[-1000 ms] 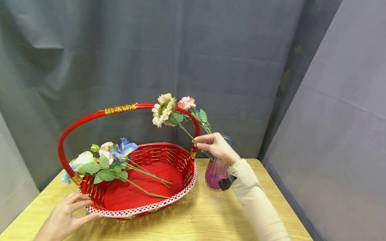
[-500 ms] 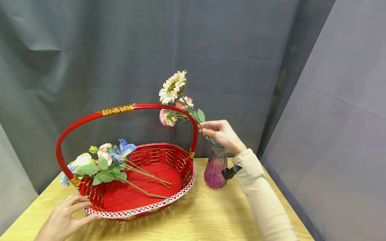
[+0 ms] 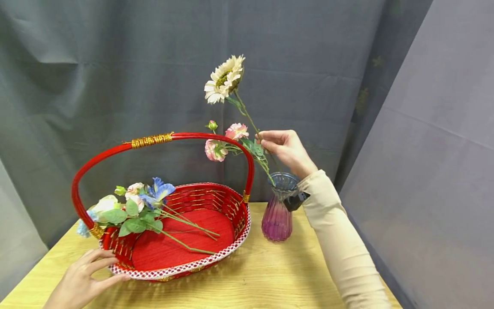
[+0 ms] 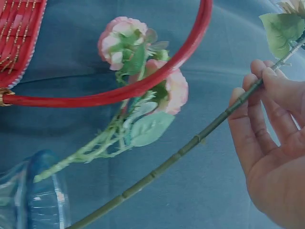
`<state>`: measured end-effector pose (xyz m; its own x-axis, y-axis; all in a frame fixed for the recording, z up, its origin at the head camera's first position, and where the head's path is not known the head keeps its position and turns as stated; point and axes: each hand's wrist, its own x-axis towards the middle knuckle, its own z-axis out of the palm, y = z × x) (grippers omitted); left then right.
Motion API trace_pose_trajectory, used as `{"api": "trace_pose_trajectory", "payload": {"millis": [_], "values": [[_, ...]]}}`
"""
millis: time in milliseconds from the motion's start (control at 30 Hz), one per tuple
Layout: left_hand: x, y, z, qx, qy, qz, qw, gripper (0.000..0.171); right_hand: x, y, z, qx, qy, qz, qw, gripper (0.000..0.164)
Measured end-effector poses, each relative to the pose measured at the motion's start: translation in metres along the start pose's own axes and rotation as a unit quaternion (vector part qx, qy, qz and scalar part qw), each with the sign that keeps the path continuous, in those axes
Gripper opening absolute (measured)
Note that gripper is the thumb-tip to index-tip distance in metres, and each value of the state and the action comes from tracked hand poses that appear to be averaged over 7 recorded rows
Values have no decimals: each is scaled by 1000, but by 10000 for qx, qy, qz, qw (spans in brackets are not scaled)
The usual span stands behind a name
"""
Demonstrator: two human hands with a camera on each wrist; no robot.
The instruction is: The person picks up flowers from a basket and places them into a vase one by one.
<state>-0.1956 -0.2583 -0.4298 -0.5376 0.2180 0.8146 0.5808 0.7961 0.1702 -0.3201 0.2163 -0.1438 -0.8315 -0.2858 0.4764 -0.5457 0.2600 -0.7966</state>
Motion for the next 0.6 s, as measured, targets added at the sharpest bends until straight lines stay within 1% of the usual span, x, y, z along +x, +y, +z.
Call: {"api": "trace_pose_trajectory", "payload": {"millis": [133, 233, 367, 467, 600], "values": [[1, 1, -1, 39, 18, 48, 10000, 44, 5, -4, 0, 54, 29, -65, 10000, 32], [0, 2, -1, 113, -64, -64, 9999, 44, 8, -1, 1, 5, 71, 23, 10000, 34], [0, 3, 0, 126, -109, -127, 9998, 45, 9, 10, 1, -97, 124, 174, 9997, 35], [-1, 2, 1, 95, -62, -68, 9999, 46, 9, 21, 1, -235, 200, 257, 9992, 34], [-1, 1, 1, 107, -90, -116, 9998, 46, 6, 35, 0, -563, 362, 355, 9971, 33]]}}
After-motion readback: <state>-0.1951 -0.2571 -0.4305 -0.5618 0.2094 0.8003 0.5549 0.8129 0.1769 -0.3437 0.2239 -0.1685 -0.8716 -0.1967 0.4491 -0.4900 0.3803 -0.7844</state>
